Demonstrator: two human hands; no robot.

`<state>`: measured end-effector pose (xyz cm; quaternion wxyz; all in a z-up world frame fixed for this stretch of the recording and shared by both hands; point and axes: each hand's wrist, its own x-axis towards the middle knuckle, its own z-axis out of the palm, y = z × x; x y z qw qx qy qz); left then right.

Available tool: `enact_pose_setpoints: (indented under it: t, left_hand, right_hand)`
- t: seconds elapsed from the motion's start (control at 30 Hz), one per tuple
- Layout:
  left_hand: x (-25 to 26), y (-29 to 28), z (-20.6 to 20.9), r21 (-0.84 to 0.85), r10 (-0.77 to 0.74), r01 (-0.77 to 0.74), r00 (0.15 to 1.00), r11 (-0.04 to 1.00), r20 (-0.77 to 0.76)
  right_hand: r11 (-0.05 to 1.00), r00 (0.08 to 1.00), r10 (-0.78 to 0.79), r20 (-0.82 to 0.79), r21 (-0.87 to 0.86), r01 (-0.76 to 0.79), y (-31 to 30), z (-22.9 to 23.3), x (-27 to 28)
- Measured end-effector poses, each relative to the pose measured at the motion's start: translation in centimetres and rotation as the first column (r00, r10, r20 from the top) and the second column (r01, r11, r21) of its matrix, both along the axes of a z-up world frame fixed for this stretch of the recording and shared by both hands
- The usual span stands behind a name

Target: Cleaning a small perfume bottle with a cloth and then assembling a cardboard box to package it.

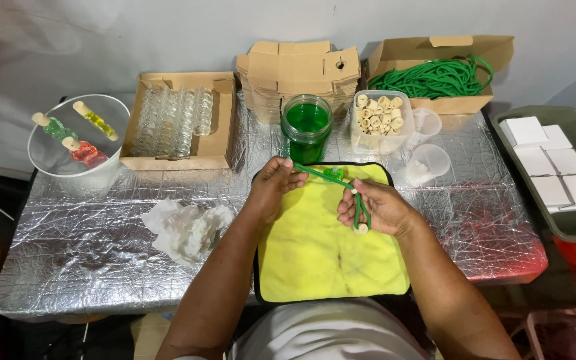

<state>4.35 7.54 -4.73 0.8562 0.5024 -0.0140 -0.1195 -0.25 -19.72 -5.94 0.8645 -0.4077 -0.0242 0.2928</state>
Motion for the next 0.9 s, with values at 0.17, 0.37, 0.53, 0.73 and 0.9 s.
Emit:
enact_pose_setpoints:
  t: [0.17,0.37,0.53,0.73,0.9]
  left_hand:
    - [0.4,0.3,-0.3,-0.020,0.025,-0.025,0.999,0.999,-0.021]
    - [1.1,0.6,-0.9,-0.081,0.041,-0.046,0.997,0.996,-0.058]
    - [1.1,0.6,-0.6,-0.105,0.064,-0.071,0.995,0.992,-0.070]
    - [1.4,0.8,-0.9,-0.151,0.074,-0.089,0.992,0.984,-0.101]
    - [1.5,0.8,-1.2,-0.171,0.091,-0.109,0.990,0.979,-0.111]
  right_hand:
    - [1.000,1.000,-0.003,0.015,-0.031,0.003,0.1,0.6,-0.1]
    - [0.999,1.000,-0.007,0.025,-0.038,0.008,0.1,0.5,0.0]
    - [0.999,1.000,-0.003,0.030,-0.041,0.004,0.1,0.5,0.0]
    - [0.999,1.000,-0.016,0.018,-0.049,0.017,0.2,0.4,0.0]
    - [0.998,1.000,-0.026,0.007,-0.058,0.026,0.2,0.4,0.0]
